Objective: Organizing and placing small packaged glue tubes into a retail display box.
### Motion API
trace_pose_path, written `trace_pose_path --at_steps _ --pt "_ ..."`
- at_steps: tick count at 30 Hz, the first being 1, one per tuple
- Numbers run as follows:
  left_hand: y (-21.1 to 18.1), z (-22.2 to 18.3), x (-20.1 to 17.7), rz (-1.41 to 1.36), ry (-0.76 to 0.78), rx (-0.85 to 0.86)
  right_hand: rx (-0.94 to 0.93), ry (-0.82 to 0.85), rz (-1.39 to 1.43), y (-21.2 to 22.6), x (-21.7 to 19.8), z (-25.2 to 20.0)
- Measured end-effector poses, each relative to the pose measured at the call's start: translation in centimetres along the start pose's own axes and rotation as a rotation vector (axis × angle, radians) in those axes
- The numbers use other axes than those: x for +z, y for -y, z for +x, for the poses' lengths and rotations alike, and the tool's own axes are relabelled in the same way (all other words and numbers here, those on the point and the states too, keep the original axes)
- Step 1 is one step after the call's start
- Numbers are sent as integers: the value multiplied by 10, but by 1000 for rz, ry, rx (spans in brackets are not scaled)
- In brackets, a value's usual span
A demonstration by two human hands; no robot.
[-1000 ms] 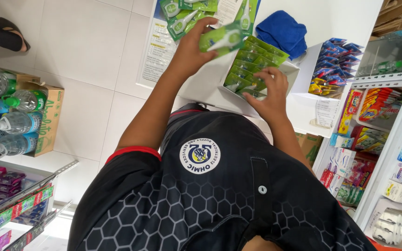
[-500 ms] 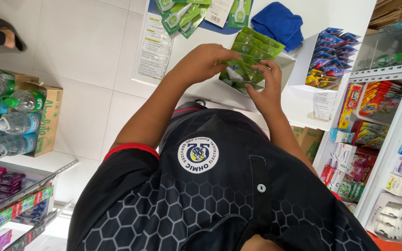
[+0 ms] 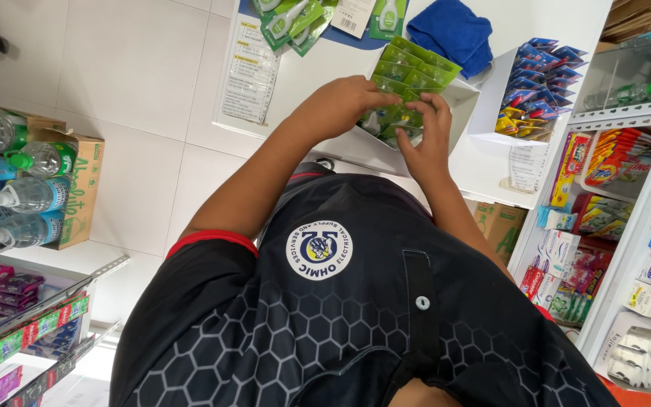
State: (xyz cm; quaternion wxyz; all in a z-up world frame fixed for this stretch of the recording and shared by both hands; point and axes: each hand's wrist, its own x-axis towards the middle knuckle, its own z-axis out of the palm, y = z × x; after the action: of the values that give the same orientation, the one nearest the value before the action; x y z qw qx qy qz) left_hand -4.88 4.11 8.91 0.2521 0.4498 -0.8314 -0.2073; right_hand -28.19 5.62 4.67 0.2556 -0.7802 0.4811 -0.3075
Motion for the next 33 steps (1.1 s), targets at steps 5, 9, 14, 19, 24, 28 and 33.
trace_pose_path --at_steps 5,9,14,19,24,28,33 --pt "23 -3 42 157 8 124 16 8 78 10 -3 -2" --pt "24 -8 62 292 -96 148 -8 -116 -75 -3 -3 -8" --pt "17 -12 58 271 -156 178 -1 -112 -145 -17 -1 -12" --pt "31 -12 65 154 -173 225 -38 -150 -84 -13 3 -9" --pt "54 -9 46 -241 -207 231 -40 -203 -37 -13 5 -1" --pt "86 -2 4 -161 -278 -160 16 -206 -14 33 0 15" --pt "180 16 -14 -56 -500 -375 -6 -318 46 56 8 34"
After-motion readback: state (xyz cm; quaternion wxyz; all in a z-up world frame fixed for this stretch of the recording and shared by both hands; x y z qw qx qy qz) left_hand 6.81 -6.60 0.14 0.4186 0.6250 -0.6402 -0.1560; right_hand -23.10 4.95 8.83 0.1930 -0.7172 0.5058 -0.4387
